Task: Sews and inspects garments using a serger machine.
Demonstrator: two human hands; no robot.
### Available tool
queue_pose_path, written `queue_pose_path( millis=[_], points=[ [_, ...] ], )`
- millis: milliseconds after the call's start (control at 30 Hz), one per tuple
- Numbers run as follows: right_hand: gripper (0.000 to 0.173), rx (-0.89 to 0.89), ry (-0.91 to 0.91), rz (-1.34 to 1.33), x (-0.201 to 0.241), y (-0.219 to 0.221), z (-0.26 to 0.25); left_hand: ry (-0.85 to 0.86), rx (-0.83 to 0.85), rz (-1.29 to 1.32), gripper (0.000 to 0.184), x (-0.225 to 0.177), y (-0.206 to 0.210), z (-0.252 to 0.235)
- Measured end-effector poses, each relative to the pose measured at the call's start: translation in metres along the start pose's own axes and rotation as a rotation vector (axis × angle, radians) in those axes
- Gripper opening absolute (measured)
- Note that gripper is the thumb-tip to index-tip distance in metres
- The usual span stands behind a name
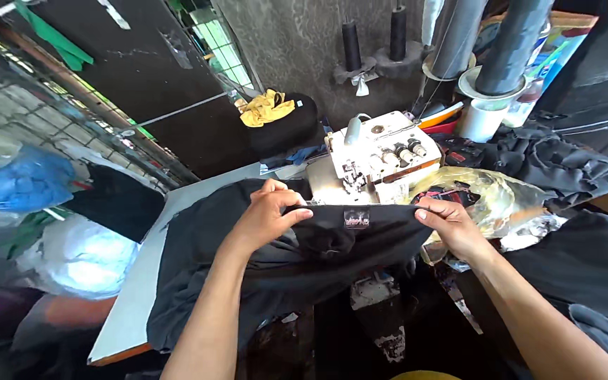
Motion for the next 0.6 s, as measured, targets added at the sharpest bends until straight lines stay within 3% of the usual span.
queue_pose_path(
  millis=[133,267,400,467,500,600],
  points=[
    [0.018,0.089,-0.070,0.130,0.011,0.015,0.000,0.008,0.046,0.010,0.029,-0.014,-0.011,0.014],
    [0.016,0.065,0.027,-0.005,0.010,0.014,0.007,-0.107,0.008,0.062,0.027,-0.014,-0.026,0.034],
    [0.013,0.139,0.054,-0.100,0.034,0.013,0.006,-0.064,-0.010,0.003,0.028,-0.026,-0.042,0.037],
    [0.008,0.186,0.010,0.094,0.065,0.010,-0.002,0.056,-0.062,-0.143,0.016,-0.042,-0.066,0.029],
    [0.014,0.206,-0.045,0.259,0.089,0.008,-0.006,0.139,-0.106,-0.232,0.011,-0.051,-0.083,0.022],
    [0.019,0.179,-0.388,0.638,0.180,-0.005,-0.013,0.450,-0.269,-0.376,0.020,-0.069,-0.152,-0.018]
  ],
)
Point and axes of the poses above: each hand's wrist, its own z-axis away from the middle knuckle, its own y-axis out of the palm, x = y × z, the point moved 4 cm from there along -z, towards the middle knuckle, and after that the axes turned 1 degree about -z, right-handed, at the moved point
